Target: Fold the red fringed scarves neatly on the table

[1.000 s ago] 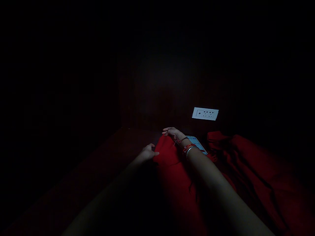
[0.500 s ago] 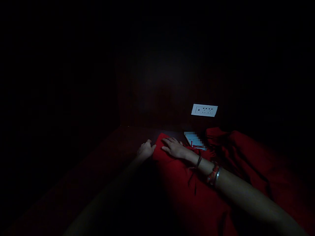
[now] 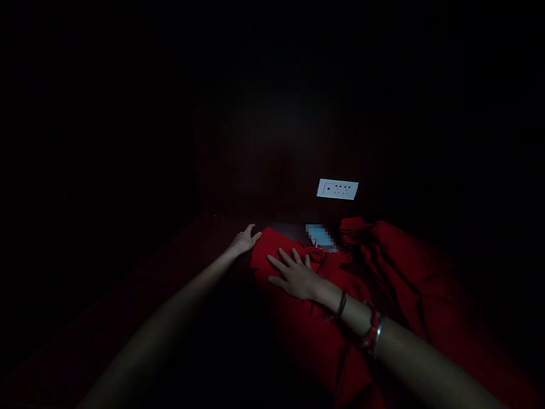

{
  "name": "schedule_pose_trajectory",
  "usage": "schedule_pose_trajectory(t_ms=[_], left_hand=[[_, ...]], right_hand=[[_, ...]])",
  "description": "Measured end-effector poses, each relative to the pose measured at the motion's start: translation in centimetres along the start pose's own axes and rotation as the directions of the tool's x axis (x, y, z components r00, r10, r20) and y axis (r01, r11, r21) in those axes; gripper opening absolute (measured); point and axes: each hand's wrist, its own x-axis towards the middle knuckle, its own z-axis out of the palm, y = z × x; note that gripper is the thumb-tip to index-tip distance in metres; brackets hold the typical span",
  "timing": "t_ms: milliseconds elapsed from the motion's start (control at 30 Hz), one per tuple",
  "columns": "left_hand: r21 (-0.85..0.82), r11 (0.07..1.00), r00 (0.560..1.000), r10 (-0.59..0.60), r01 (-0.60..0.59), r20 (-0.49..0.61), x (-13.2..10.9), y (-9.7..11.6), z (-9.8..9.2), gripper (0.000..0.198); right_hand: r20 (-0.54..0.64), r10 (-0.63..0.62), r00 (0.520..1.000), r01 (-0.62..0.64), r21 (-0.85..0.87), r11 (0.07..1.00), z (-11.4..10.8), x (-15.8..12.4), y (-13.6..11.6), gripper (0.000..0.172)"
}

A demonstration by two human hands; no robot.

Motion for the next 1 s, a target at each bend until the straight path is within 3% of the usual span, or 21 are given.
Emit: schedule_pose_trajectory(t_ms=[133,233,333,567,733,867,1000], left_hand=[[-0.009,1.0,0.999,0.007,-0.007,-0.036,2.8,1.4,1.5,0.043],[-0.014,0.999,0.994,0.051,-0.053,-0.095,4.4,2.3,2.1,0.028],[-0.034,0.994,0.988,0.097,-0.102,-0.119,5.3,2.4,2.1,0.026],[-0.08,0.996,0.999,0.041,-0.039,0.022,6.1,0.6,2.4,0.017],[-0.156,0.987,0.991,-0.02,0.041,0.13,7.4,1.9,2.1,0.02],[-0.25,0.968,0.996,-0.01,0.033,0.09,8.6,3.5,2.3,0.017],[-0.305,0.952,1.0,-0.011,0.017,0.022,9.2,3.5,2.9,0.022]], right_hand=[[0.021,-0.054,0.998,0.054,-0.007,0.999,1.0,-2.5,0.5,0.064],[0.005,-0.096,0.995,0.096,-0.016,0.995,1.4,-2.8,0.7,0.061],[0.0,-0.115,0.993,0.115,-0.007,0.993,1.4,-2.8,0.7,0.061],[0.001,-0.115,0.993,0.115,0.017,0.993,1.3,-2.8,0.3,0.066],[-0.005,-0.098,0.995,0.098,0.009,0.995,1.6,-2.8,0.3,0.072],[-0.007,-0.09,0.996,0.09,0.011,0.996,1.7,-2.9,0.3,0.072],[-0.001,-0.053,0.999,0.053,0.011,0.999,2.0,-3.1,0.2,0.071]])
